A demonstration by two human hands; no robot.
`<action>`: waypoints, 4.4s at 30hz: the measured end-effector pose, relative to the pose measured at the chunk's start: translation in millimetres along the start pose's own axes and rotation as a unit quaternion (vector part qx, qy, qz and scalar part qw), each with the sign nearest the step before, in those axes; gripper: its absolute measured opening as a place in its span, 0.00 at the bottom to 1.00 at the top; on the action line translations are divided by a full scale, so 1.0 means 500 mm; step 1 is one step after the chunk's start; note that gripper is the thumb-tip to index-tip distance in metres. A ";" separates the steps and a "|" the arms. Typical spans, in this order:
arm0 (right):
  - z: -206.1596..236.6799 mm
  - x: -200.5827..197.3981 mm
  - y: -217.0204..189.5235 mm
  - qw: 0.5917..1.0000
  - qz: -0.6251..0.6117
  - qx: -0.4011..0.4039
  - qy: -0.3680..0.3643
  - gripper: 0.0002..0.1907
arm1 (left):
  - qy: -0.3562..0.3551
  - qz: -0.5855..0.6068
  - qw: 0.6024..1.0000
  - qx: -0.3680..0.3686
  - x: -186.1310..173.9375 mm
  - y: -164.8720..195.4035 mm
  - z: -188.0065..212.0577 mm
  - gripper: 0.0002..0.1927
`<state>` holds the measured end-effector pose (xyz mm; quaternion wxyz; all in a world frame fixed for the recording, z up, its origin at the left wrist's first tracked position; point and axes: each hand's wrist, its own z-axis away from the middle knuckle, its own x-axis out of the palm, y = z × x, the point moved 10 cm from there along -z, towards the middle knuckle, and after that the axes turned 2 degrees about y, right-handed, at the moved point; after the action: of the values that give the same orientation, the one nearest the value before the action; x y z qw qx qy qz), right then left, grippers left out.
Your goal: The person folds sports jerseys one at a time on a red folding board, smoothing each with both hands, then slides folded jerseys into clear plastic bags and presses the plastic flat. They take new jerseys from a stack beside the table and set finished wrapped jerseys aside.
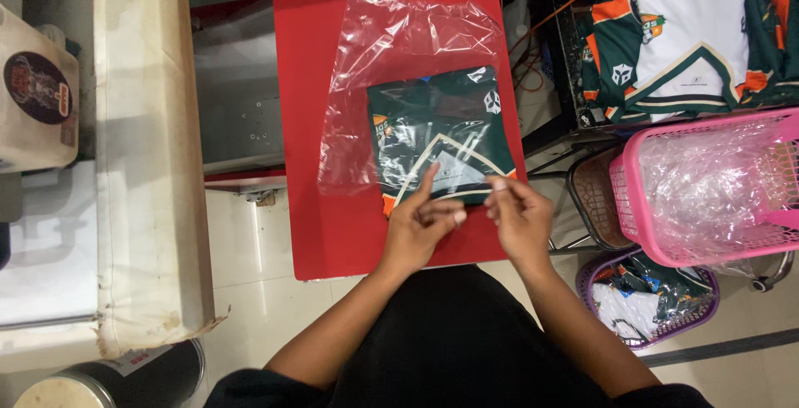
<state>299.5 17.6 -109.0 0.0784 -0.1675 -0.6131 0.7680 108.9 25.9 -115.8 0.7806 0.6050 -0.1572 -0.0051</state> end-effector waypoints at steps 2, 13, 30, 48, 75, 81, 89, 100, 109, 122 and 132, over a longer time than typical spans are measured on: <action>-0.013 -0.028 -0.012 0.999 0.005 -0.038 0.031 0.14 | -0.056 -0.059 0.994 -0.069 -0.003 -0.027 0.026 0.36; -0.048 -0.032 0.018 0.998 0.025 0.043 -0.024 0.15 | 0.207 -0.124 0.970 0.020 -0.184 -0.043 0.054 0.18; -0.055 0.007 -0.075 0.960 0.267 0.051 -0.067 0.21 | 0.143 0.069 0.985 -0.061 -0.150 -0.017 -0.036 0.23; -0.069 -0.013 -0.026 0.998 0.042 0.024 -0.037 0.08 | 0.192 0.041 0.980 -0.027 -0.183 -0.075 -0.017 0.08; -0.086 -0.057 0.082 0.958 0.252 0.059 -0.124 0.13 | 0.037 -0.068 0.988 -0.131 -0.117 -0.074 0.061 0.20; 0.047 -0.096 -0.037 0.971 0.220 -0.055 -0.071 0.36 | -0.151 -0.167 0.961 -0.159 -0.005 -0.030 0.129 0.20; 0.165 0.088 -0.194 0.805 0.452 -0.255 -0.289 0.50 | -0.255 -0.341 0.898 -0.112 0.089 0.051 0.086 0.19; 0.130 0.080 -0.137 0.816 0.552 -0.143 -0.095 0.22 | 0.087 -0.540 0.749 0.374 -0.075 0.225 0.105 0.10; 0.138 -0.015 -0.166 0.866 0.455 -0.187 -0.088 0.21 | 0.075 -0.579 0.677 0.448 -0.094 0.244 0.064 0.03; 0.193 -0.115 -0.230 0.897 0.208 -0.152 -0.359 0.23 | -0.050 -0.611 0.658 0.438 0.010 0.369 -0.007 0.18; 0.126 -0.060 -0.180 0.929 0.264 -0.215 -0.143 0.24 | -0.120 -0.629 0.648 0.413 0.066 0.340 0.067 0.26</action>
<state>297.7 -28.6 -4.9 -0.2533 -0.2246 -0.7018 0.6268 100.9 33.4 60.1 0.2337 0.8126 0.1829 -0.5016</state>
